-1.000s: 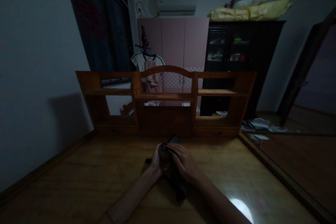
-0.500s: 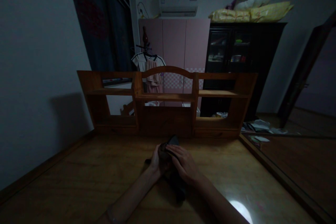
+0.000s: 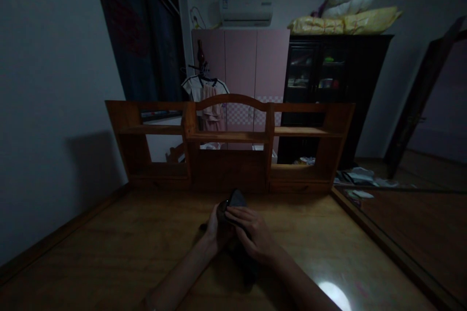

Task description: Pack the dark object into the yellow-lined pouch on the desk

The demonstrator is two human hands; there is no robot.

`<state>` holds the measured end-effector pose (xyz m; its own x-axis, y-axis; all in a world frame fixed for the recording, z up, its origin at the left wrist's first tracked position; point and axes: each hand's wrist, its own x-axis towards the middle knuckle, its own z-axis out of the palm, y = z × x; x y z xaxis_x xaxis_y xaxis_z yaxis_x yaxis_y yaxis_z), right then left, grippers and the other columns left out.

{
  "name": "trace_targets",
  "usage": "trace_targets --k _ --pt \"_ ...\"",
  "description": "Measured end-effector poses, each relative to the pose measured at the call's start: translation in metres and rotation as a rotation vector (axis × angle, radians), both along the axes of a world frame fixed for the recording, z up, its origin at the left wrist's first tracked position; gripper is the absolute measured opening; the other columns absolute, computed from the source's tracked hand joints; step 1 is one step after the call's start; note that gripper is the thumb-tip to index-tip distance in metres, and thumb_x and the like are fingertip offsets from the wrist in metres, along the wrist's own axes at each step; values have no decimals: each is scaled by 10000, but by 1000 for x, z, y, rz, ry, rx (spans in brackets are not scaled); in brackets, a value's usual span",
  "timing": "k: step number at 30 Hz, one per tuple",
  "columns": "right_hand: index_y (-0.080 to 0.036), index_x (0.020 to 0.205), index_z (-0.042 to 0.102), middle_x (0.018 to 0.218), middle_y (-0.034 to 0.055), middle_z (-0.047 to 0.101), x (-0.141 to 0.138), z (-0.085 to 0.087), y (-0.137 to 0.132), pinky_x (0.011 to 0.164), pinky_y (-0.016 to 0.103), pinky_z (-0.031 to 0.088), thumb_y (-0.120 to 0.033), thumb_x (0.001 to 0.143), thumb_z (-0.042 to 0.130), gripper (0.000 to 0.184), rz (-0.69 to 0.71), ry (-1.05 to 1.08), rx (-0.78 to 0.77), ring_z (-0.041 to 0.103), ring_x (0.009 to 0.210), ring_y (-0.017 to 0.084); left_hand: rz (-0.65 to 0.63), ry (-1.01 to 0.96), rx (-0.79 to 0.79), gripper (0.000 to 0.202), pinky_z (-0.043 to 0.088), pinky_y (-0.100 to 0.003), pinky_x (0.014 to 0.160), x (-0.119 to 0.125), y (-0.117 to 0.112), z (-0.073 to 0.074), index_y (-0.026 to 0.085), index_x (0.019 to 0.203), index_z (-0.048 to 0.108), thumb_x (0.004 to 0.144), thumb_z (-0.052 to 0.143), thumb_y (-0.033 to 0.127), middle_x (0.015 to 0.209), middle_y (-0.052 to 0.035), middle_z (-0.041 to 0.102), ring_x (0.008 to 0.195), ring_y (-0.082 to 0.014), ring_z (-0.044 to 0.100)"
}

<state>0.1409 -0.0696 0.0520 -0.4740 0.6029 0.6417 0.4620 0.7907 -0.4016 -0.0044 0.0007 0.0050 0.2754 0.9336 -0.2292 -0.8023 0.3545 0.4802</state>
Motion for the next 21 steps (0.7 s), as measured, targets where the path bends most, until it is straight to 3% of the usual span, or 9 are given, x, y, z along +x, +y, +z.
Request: trace_targets --k 8,15,21 --pt "-286 1335 471 1377 11 481 -1 -1 1 1057 450 360 -211 902 412 443 -10 -4 14 441 1262 216 7 3 11 206 501 -250 511 0 -1 0 150 720 579 830 473 288 604 -23 629 507 -143 595" --pt "-285 1291 523 1339 17 523 -1 -1 1 1034 434 391 -198 880 427 431 4 24 45 484 1227 215 33 23 0 224 497 -229 498 1 -8 8 152 699 583 832 473 295 587 -17 632 504 -136 596" --pt "-261 1293 522 1343 27 519 1 -6 2 1049 416 388 -182 874 442 434 -15 36 37 472 1241 204 34 50 8 276 508 -258 519 1 -3 3 139 723 607 855 440 314 608 -35 657 504 -150 608"
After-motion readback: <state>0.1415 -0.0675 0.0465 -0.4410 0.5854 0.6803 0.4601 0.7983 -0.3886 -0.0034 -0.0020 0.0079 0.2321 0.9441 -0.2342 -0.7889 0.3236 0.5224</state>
